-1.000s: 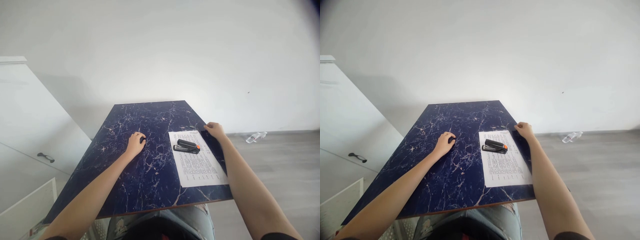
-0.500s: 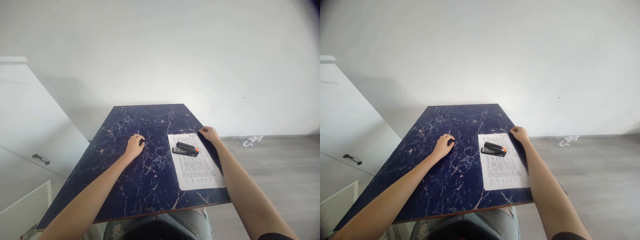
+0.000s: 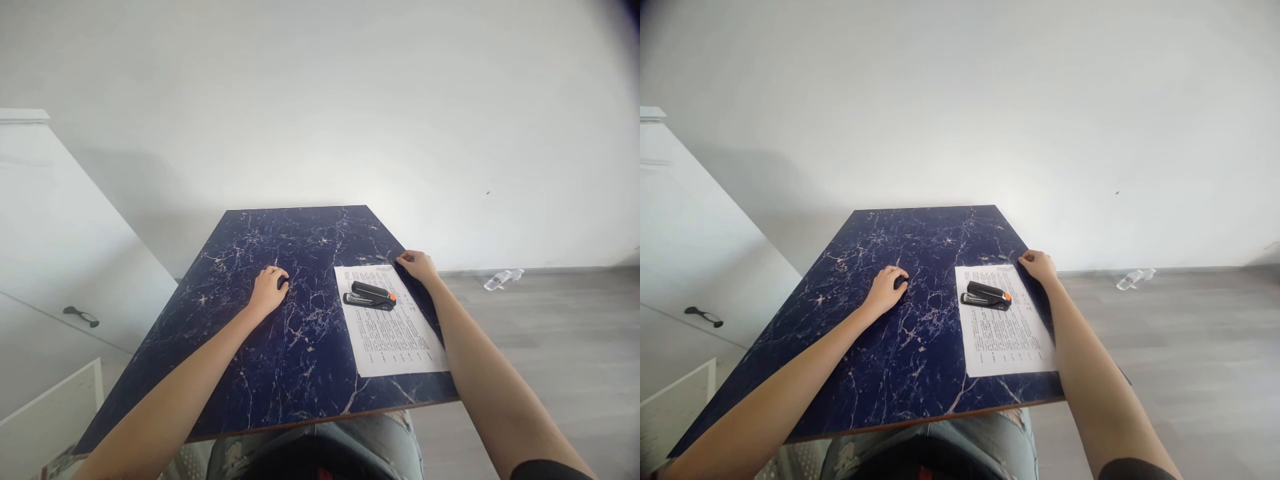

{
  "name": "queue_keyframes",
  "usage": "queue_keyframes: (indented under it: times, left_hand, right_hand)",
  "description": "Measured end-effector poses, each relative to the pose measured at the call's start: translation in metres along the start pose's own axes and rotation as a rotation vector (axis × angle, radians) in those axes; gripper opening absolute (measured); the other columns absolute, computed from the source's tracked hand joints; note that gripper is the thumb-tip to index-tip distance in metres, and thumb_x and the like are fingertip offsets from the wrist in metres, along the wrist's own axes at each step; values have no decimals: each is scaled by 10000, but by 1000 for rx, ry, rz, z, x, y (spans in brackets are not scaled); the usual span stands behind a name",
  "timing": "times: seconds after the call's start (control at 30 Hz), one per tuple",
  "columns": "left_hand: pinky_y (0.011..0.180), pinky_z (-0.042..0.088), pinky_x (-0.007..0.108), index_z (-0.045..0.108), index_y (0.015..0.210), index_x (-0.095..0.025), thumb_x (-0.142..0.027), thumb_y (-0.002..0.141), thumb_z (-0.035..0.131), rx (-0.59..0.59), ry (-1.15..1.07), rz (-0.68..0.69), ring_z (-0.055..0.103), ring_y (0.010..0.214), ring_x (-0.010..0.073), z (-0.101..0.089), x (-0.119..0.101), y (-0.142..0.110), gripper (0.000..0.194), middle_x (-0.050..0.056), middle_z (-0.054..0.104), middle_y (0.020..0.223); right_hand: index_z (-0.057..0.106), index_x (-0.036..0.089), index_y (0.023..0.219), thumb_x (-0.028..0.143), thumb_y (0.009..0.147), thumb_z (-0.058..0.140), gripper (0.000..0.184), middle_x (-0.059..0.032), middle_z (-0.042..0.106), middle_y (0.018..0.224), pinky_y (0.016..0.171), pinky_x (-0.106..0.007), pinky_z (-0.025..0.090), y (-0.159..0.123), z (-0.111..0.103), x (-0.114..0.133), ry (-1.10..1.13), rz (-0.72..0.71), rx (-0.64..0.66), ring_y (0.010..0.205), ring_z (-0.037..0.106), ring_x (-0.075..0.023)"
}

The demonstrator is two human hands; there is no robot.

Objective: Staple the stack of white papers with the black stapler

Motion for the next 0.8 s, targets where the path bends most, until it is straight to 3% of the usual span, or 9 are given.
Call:
queue_keyframes:
  times: [0.1, 0.2, 0.27, 0.4, 0.47, 0.53, 0.6, 0.67, 0.8]
  left_hand:
    - [1052, 455, 502, 694, 1049, -232, -222, 913, 605, 1, -4, 0, 585, 1144, 309, 0, 1, 0, 163, 93, 641, 1190]
    - [1052, 451, 502, 697, 1052, -232, -219, 910, 604, 2, -4, -4, 581, 1156, 313, 0, 1, 0, 170, 94, 641, 1191]
    - [1046, 449, 502, 700, 1052, -230, -223, 912, 601, 3, -8, -5, 578, 1151, 314, -1, 0, -1, 172, 95, 640, 1190]
    - [1003, 460, 491, 694, 944, -219, -357, 959, 569, -20, -54, -18, 592, 1064, 300, -3, -5, 0, 186, 93, 651, 1072]
    - [945, 482, 465, 628, 791, -210, -465, 990, 505, -43, -134, -46, 607, 941, 272, -6, -10, 0, 346, 75, 635, 897]
    - [816, 510, 425, 454, 606, -217, -567, 1010, 403, 0, -310, -115, 583, 748, 229, -10, -13, 1, 537, 45, 517, 659]
    - [646, 499, 396, 246, 530, -238, -645, 1011, 298, 151, -591, -180, 488, 564, 188, -17, -16, 0, 632, 17, 330, 516]
    - [526, 460, 381, 140, 522, -247, -701, 976, 310, 371, -893, -158, 376, 454, 153, -27, -19, -3, 664, -5, 204, 480]
    - [437, 395, 381, 163, 382, -256, -822, 710, 616, 978, -1189, 105, 231, 372, 108, -35, -50, -26, 796, -29, 125, 427]
  right_hand:
    - [382, 243, 528, 507, 755, 616, 419, 21, 395, 507, 565, -314, 293, -7, -8, 5, 97, -39, 1, 547, 382, -148]
    - [191, 258, 553, 620, 807, 618, 615, 43, 209, 517, 543, -316, 215, -16, -22, 14, 288, -129, 43, 542, 210, -118]
    - [217, 256, 562, 707, 824, 606, 651, 38, 236, 545, 542, -312, 240, -23, -32, 22, 398, -206, 168, 563, 214, -122]
    - [489, 215, 655, 800, 757, 649, 615, -5, 469, 674, 645, -321, 413, -36, -39, 50, 526, -472, 677, 648, 401, -154]
    - [640, 192, 904, 746, 747, 714, 580, -53, 610, 891, 747, -344, 477, -44, -36, 67, 572, -597, 895, 783, 527, -188]
    - [653, 196, 1171, 638, 788, 754, 593, -107, 649, 1143, 850, -376, 507, -52, -32, 83, 589, -641, 1066, 962, 601, -222]
    - [633, 204, 1294, 554, 843, 747, 582, -134, 646, 1272, 933, -412, 510, -59, -29, 95, 571, -612, 1207, 1087, 624, -248]
    - [645, 198, 1319, 536, 881, 717, 557, -139, 669, 1283, 970, -437, 509, -63, -28, 101, 540, -561, 1293, 1123, 640, -264]
    - [674, 194, 1312, 550, 900, 687, 544, -135, 691, 1269, 973, -443, 513, -65, -32, 104, 498, -526, 1292, 1129, 653, -279]
Point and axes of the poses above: each hand's wrist, its own y-axis towards the middle knuckle, its own z-axis out of the palm, x = y × z, the point moved 1 cm from there along y, towards the middle knuckle
